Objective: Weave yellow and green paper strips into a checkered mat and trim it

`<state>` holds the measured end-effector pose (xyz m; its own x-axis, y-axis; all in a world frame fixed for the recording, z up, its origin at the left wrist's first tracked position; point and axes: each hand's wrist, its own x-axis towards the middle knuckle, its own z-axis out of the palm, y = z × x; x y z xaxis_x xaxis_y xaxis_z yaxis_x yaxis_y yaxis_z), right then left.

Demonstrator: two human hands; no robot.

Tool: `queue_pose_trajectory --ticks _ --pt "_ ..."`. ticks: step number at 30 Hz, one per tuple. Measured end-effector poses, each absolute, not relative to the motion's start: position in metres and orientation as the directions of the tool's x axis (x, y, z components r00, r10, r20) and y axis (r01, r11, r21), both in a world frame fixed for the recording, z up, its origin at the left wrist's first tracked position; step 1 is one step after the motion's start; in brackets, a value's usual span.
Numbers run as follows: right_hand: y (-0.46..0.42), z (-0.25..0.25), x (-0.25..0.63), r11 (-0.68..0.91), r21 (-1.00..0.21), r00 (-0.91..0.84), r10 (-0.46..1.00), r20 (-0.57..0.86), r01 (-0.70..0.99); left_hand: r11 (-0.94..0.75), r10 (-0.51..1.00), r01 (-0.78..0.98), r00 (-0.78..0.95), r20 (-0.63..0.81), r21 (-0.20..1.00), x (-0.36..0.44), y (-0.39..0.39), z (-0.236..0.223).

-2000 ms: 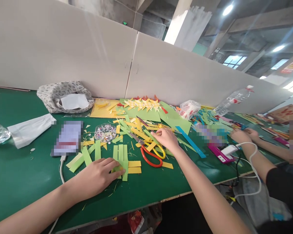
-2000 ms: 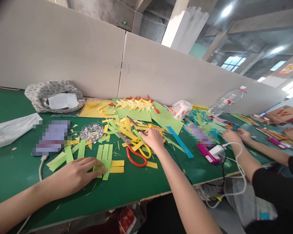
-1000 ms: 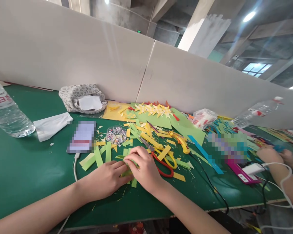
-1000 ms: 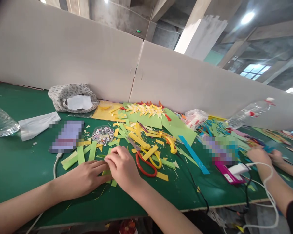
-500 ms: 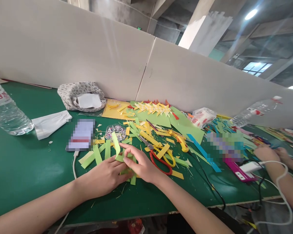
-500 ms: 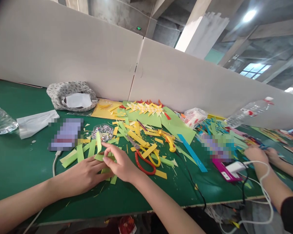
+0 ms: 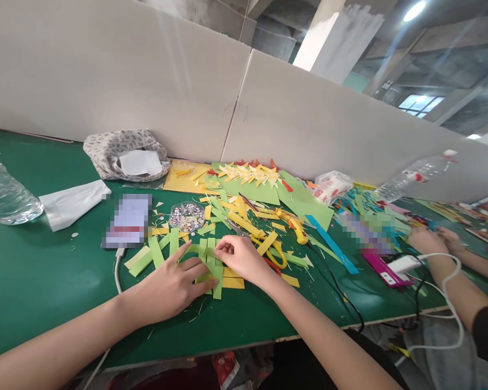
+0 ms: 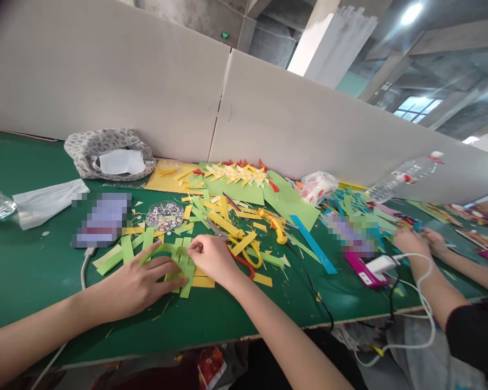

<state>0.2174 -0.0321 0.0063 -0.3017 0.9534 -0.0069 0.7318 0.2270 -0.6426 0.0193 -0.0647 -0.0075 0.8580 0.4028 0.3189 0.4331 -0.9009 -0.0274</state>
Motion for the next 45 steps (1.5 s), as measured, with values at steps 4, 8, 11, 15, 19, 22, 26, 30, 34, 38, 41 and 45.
queue_pose_trajectory --ticks 4,8,11,15,19,22,26,30,34,38,41,45 --pt "-0.028 0.007 0.219 0.238 -0.646 -0.331 0.943 -0.023 0.725 -0.902 0.407 0.432 0.860 0.307 -0.013 0.019 -0.064 -0.010" --pt "-0.024 0.006 0.220 0.223 -0.627 -0.310 0.950 -0.032 0.747 -0.885 0.437 0.467 0.832 0.342 -0.005 0.019 -0.064 -0.011" --pt "-0.024 0.004 0.219 0.204 -0.642 -0.286 0.958 -0.025 0.739 -0.882 0.436 0.472 0.824 0.362 -0.011 0.019 -0.065 -0.010" --pt "-0.028 0.000 0.214 0.225 -0.661 -0.304 0.953 -0.005 0.715 -0.885 0.428 0.465 0.826 0.366 -0.013 0.019 -0.066 -0.009" --pt "-0.031 -0.003 0.210 0.260 -0.636 -0.321 0.947 0.020 0.726 -0.890 0.435 0.456 0.831 0.346 0.022 0.018 -0.064 -0.011" --pt "-0.032 -0.001 0.209 0.279 -0.595 -0.320 0.947 0.038 0.754 -0.895 0.433 0.442 0.836 0.337 0.055 0.017 -0.063 -0.010" --pt "-0.032 0.000 0.210 0.311 -0.558 -0.318 0.944 0.089 0.769 -0.900 0.431 0.428 0.838 0.334 0.088 0.016 -0.062 -0.008" --pt "-0.032 -0.003 0.212 0.352 -0.557 -0.346 0.930 0.121 0.752 -0.852 0.523 0.484 0.783 0.335 0.200 0.015 -0.058 -0.006" --pt "-0.031 -0.004 0.213 0.351 -0.573 -0.343 0.931 0.127 0.741 -0.757 0.653 0.576 0.668 0.356 0.307 0.013 -0.052 -0.009" --pt "-0.029 -0.002 0.214 0.351 -0.569 -0.352 0.929 0.113 0.744 -0.740 0.671 0.605 0.635 0.384 0.294 0.011 -0.046 -0.014" --pt "-0.028 -0.001 0.215 0.370 -0.569 -0.377 0.920 0.112 0.735 -0.762 0.647 0.587 0.665 0.373 0.274 0.010 -0.044 -0.014" --pt "-0.030 0.010 0.224 0.309 -0.666 -0.353 0.933 0.073 0.679 -0.773 0.634 0.574 0.689 0.352 0.269 0.010 -0.044 -0.014"
